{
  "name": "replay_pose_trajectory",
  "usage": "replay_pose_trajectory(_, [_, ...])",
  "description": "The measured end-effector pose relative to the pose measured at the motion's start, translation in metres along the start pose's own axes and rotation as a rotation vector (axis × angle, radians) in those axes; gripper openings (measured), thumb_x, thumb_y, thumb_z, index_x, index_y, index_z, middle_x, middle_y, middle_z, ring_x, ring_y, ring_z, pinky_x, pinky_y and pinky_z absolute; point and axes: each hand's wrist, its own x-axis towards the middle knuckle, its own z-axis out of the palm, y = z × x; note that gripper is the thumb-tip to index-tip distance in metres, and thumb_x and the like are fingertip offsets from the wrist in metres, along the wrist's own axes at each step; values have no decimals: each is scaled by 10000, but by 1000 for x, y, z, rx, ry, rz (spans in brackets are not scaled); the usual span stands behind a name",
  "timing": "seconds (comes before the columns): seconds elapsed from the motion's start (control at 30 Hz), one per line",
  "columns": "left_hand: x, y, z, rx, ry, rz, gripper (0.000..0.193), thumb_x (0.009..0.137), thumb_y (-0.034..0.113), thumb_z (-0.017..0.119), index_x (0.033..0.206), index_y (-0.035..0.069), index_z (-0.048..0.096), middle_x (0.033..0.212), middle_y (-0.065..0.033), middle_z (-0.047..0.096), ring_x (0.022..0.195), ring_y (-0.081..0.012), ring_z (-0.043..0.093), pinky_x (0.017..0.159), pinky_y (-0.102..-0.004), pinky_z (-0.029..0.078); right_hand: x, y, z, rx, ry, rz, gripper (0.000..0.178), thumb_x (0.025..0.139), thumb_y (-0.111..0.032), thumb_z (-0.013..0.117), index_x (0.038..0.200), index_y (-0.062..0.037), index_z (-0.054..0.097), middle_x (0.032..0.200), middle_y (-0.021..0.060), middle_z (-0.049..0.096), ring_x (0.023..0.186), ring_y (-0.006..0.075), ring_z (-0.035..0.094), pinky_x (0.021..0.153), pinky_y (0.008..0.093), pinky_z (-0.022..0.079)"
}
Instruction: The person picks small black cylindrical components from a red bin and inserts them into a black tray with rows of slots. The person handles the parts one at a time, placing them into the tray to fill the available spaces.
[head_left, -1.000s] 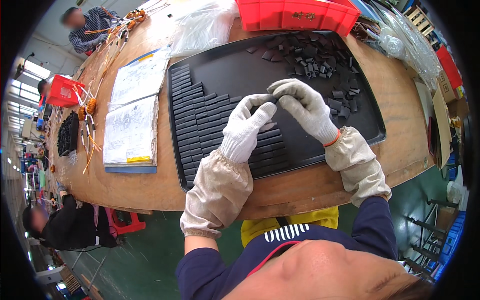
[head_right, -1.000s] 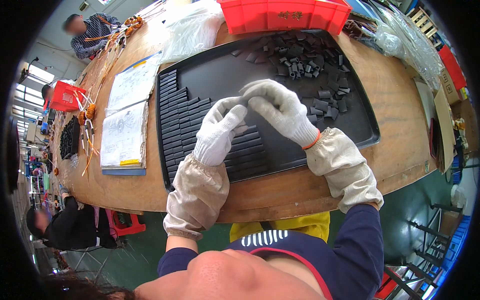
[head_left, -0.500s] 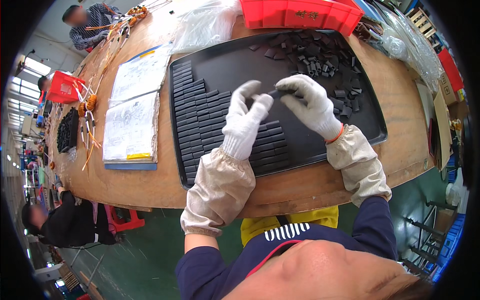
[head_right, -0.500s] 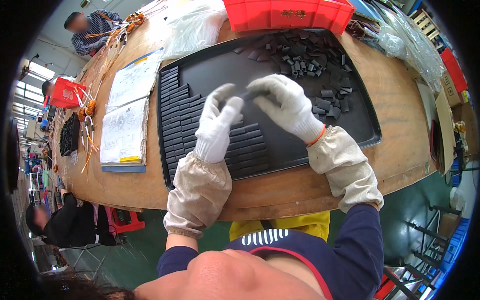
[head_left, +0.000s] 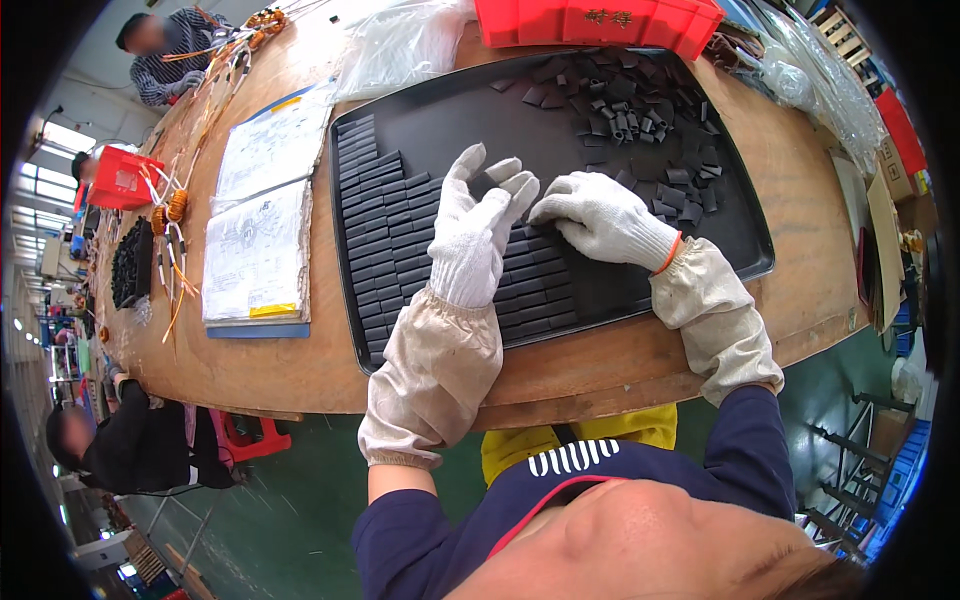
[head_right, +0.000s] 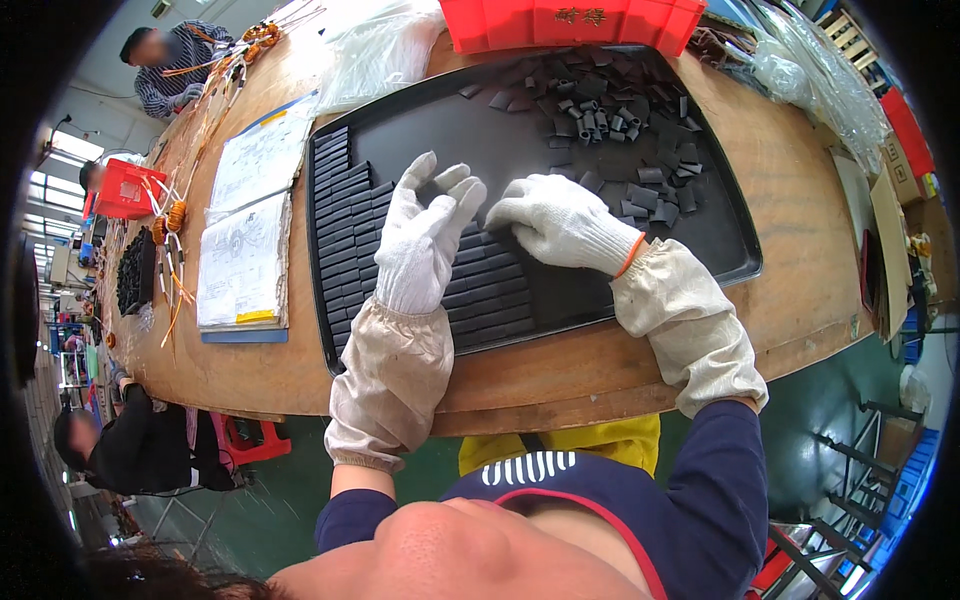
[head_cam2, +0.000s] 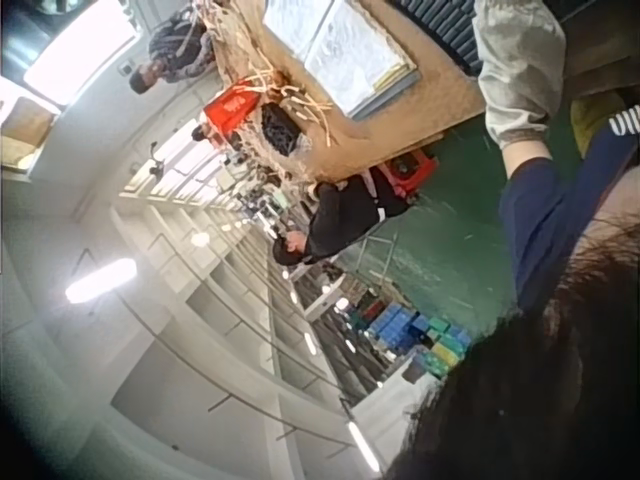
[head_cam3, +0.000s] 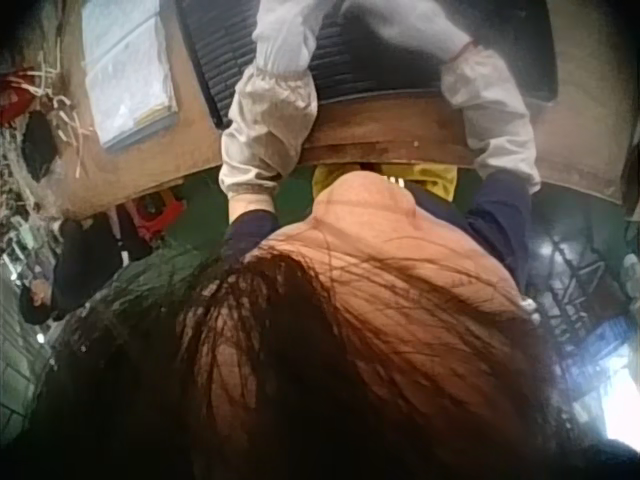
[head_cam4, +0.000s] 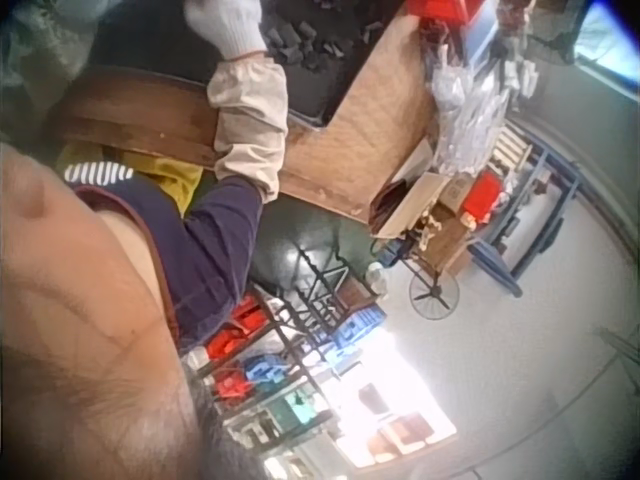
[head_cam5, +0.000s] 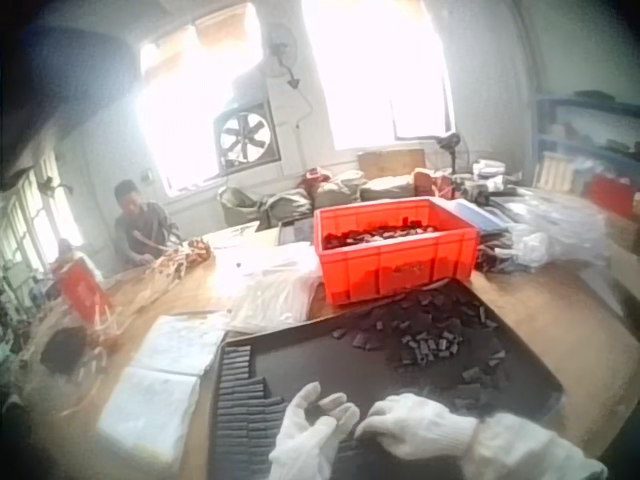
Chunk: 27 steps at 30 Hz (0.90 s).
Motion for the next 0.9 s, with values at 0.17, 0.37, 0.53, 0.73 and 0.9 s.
replay_pose_trajectory(0.17, [-9, 6, 12, 190, -80, -34, 606, 1009, -80, 455, 1562, 18, 229, 1369, -236, 550, 1117, -289, 678, 1020, -403, 587, 3, -5, 0, 76, 363, 74, 197, 855, 4, 672, 1039, -56, 707, 1009, 128, 690, 947, 339, 677, 833, 405, 556])
replay_pose_trajectory(0.37, [-13, 3, 7, 522, -174, 47, 649, 1019, -83, 412, 1610, 38, 173, 1341, -211, 593, 1076, -241, 693, 947, -372, 618, 6, -32, -11, 390, 627, 95, 269, 833, -8, 753, 1093, -73, 725, 1104, 129, 688, 992, 318, 693, 866, 381, 564])
replay_pose_trajectory(0.53, [-20, 5, 20, 570, -328, -113, 567, 1044, 17, 505, 1576, 2, 308, 1347, -165, 603, 1087, -210, 675, 920, -364, 616, 6, -16, -5, 167, 515, -95, 189, 807, -17, 782, 983, -80, 751, 1126, 131, 684, 1080, 290, 671, 910, 379, 551])
replay_pose_trajectory(0.73, [-16, 8, 5, 548, -285, -250, 493, 1060, 332, 620, 1422, 10, 532, 1161, -104, 678, 956, -139, 659, 873, -311, 575, 2, -9, -8, 353, 504, -27, 183, 853, 12, 729, 1017, -68, 739, 1149, 147, 664, 1071, 304, 668, 912, 392, 555])
replay_pose_trajectory(0.9, [-14, 9, 5, 486, -267, -281, 465, 1047, 358, 645, 1355, 18, 571, 1034, -70, 676, 879, -106, 633, 816, -280, 559, 2, -8, -8, 356, 450, -63, 215, 857, -3, 727, 1060, -74, 735, 1180, 155, 657, 1071, 314, 668, 906, 394, 560])
